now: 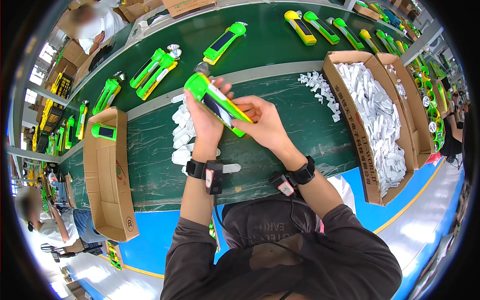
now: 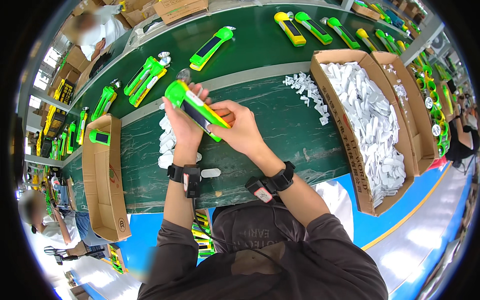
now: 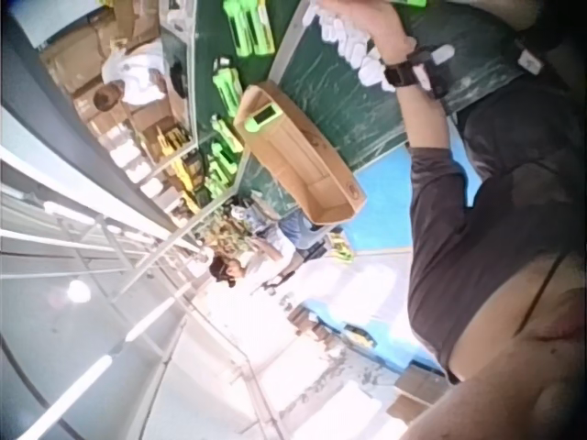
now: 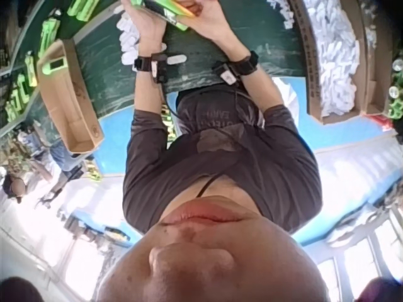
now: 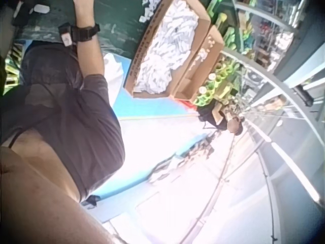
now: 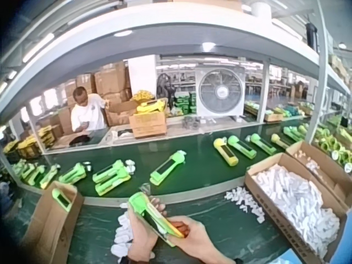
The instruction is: Assembling the internal components including batteries and circuit boards into small solar flashlight housings on a factory assembly line.
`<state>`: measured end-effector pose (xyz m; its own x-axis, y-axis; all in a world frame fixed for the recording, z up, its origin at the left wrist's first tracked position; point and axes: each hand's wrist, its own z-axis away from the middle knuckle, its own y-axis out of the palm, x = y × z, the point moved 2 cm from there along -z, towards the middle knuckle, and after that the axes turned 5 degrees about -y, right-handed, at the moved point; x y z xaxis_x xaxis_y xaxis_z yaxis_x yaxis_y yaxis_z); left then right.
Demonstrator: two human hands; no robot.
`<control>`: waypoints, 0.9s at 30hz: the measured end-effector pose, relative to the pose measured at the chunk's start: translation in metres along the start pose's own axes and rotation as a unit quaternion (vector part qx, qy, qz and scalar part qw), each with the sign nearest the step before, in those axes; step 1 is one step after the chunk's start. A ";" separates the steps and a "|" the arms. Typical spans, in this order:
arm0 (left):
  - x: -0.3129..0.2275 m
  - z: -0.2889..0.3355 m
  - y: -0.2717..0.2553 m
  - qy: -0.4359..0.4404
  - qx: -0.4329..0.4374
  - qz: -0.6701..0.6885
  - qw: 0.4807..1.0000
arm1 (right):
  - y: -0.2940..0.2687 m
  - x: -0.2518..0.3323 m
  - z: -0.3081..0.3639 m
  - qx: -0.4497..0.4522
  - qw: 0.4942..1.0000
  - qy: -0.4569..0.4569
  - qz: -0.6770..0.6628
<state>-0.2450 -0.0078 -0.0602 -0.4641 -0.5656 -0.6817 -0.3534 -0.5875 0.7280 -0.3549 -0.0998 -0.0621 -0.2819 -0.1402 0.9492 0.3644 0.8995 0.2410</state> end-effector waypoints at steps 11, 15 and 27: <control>-0.005 -0.008 -0.020 -0.002 0.021 0.057 0.998 | 0.006 0.009 0.010 0.048 0.968 -0.019 0.245; -0.004 0.007 0.009 -0.079 0.005 0.011 0.997 | -0.001 0.017 0.005 0.072 0.966 0.005 0.247; 0.005 -0.007 -0.018 -0.098 0.015 -0.010 0.995 | -0.031 0.185 0.149 0.122 0.919 -0.333 0.172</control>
<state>-0.2354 -0.0042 -0.0774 -0.6049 -0.4295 -0.6705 -0.3859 -0.5784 0.7187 -0.5504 -0.0919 0.0760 -0.6978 0.3808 0.6067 0.3460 0.9208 -0.1800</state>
